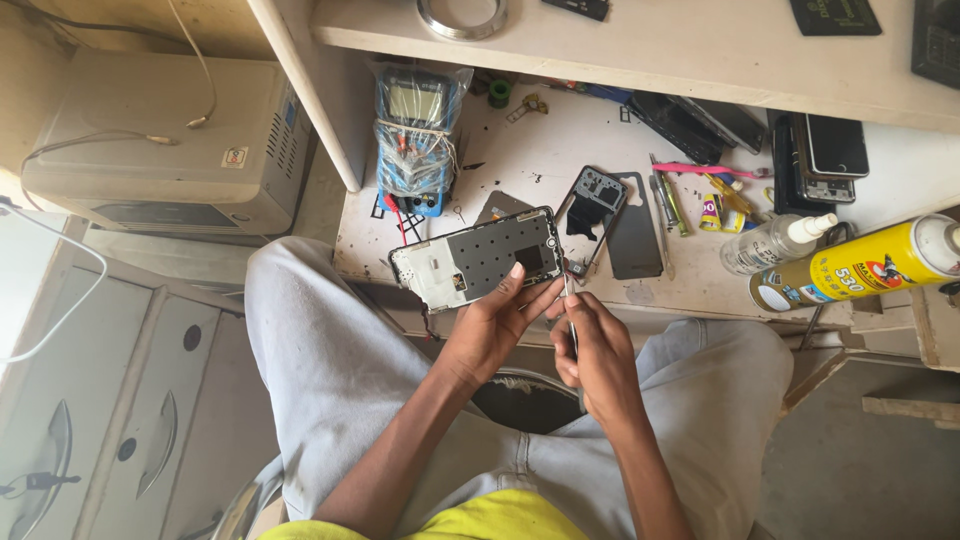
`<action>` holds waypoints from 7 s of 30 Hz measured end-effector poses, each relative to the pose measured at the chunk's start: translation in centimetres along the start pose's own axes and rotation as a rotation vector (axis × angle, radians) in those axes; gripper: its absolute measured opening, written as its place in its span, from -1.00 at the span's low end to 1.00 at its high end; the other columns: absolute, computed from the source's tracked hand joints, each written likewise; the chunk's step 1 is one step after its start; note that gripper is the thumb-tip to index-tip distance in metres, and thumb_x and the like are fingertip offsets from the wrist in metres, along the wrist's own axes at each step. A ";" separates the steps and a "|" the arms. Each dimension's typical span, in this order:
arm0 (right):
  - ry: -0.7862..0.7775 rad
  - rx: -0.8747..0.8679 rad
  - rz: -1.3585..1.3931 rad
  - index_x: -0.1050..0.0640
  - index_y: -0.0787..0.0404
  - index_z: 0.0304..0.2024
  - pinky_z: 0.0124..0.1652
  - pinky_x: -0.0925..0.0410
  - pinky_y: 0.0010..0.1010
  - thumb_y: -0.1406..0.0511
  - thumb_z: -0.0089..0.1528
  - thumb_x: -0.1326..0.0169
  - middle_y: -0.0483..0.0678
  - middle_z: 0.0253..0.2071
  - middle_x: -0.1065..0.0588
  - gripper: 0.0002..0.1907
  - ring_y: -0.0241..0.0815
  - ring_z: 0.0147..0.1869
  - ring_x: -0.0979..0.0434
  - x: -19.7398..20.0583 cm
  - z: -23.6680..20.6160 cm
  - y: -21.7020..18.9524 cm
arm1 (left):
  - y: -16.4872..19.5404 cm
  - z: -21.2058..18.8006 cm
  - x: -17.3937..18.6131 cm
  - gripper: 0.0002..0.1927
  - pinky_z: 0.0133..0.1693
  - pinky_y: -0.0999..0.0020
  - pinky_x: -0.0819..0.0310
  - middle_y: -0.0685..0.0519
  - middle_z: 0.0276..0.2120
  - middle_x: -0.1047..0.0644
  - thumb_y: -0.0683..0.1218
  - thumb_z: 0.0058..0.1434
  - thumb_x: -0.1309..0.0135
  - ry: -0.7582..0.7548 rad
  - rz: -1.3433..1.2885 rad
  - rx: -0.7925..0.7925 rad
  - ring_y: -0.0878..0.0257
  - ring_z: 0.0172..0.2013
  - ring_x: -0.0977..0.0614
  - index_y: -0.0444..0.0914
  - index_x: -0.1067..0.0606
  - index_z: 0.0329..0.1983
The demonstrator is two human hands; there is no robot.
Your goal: The person sits on a chair with a disassembled phone on their lap and uses a pry tool to work around the edge of the phone frame, separating the screen assembly from the housing. They rotate the phone to reach different sides and finally lift the separated screen away from the body.
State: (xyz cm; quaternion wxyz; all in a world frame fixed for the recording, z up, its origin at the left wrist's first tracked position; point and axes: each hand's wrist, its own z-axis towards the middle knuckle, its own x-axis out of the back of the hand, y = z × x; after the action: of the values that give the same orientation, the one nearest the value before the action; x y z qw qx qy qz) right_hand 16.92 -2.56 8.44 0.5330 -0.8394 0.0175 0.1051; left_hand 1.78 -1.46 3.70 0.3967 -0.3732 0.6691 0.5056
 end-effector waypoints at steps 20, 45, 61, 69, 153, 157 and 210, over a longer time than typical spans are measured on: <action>0.070 -0.043 0.055 -0.44 0.28 -0.23 -0.70 0.06 -0.52 0.20 0.42 0.14 -0.12 -0.57 -0.29 -0.72 -0.41 -0.70 -0.09 -1.0 -0.2 0.0 | -0.3 -0.4 0.1 -0.59 0.31 0.02 -0.40 -0.24 0.16 -0.47 -0.11 0.42 0.01 0.001 0.046 -0.009 -0.11 0.24 -0.50 -0.47 -0.33 0.21; 0.239 0.175 -0.240 -0.39 0.25 -0.36 -0.71 -0.12 -0.48 0.18 0.45 0.16 -0.14 -0.64 -0.30 -0.65 -0.40 -0.69 -0.24 -2.1 0.0 2.0 | -1.4 -0.5 -0.6 -0.62 0.17 0.08 -0.54 -0.17 0.01 -0.52 -0.13 0.35 -0.04 0.160 0.054 -0.028 -0.05 0.07 -0.62 -0.47 -0.36 0.13; 0.175 0.146 -0.192 -0.40 0.24 -0.35 -0.70 -0.07 -0.50 0.17 0.44 0.15 -0.16 -0.62 -0.28 -0.66 -0.41 -0.67 -0.20 -1.9 0.1 1.5 | -1.3 -0.4 -0.4 -0.59 0.17 0.13 -0.54 -0.19 0.04 -0.52 -0.10 0.37 -0.05 0.138 0.041 -0.052 -0.01 0.09 -0.61 -0.46 -0.36 0.16; 0.210 0.105 -0.159 -0.39 0.23 -0.35 -0.71 -0.06 -0.50 0.16 0.45 0.15 -0.16 -0.61 -0.28 -0.66 -0.41 -0.68 -0.20 -2.5 0.0 1.4 | -1.1 -0.5 -0.3 -0.63 0.20 0.10 -0.51 -0.18 0.04 -0.52 -0.11 0.38 -0.04 0.128 0.022 -0.046 -0.03 0.12 -0.59 -0.44 -0.36 0.14; 0.360 0.870 -0.804 -0.51 0.33 -0.18 -0.38 -0.32 -0.34 0.45 0.26 -0.17 0.02 -0.32 -0.48 -0.89 -0.17 -0.40 -0.47 0.3 1.0 1.0 | -1.9 -2.0 -1.3 -0.65 0.10 0.22 -0.58 -0.09 -0.07 -0.61 -0.11 0.30 -0.15 0.165 0.467 -0.145 0.12 -0.04 -0.66 -0.43 -0.51 0.05; 0.380 0.870 -0.868 -0.50 0.35 -0.21 -0.37 -0.33 -0.21 0.46 0.21 -0.18 0.10 -0.31 -0.48 -0.87 0.04 -0.34 -0.52 0.0 1.2 1.2 | -2.3 -2.5 -1.1 -0.61 -0.04 0.36 -0.53 -0.02 -0.12 -0.65 0.01 0.26 -0.22 0.244 0.825 -0.210 0.25 -0.12 -0.64 -0.36 -0.57 0.02; 0.502 0.747 -0.572 -0.51 0.33 -0.33 -0.42 -0.25 -0.55 0.46 0.20 -0.20 -0.18 -0.47 -0.43 -0.91 -0.49 -0.45 -0.31 -0.4 1.5 1.7 | -2.0 -3.1 -2.1 -0.57 -0.06 0.40 -0.55 0.01 -0.15 -0.67 0.07 0.24 -0.23 0.256 0.818 -0.153 0.31 -0.15 -0.66 -0.33 -0.58 0.01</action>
State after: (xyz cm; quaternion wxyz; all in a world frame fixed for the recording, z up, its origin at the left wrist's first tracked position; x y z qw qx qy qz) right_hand 16.03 -2.03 6.39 0.7823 -0.5631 -0.0489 -0.2620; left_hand 3.94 -4.70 5.44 0.0487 -0.1655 0.7664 0.6187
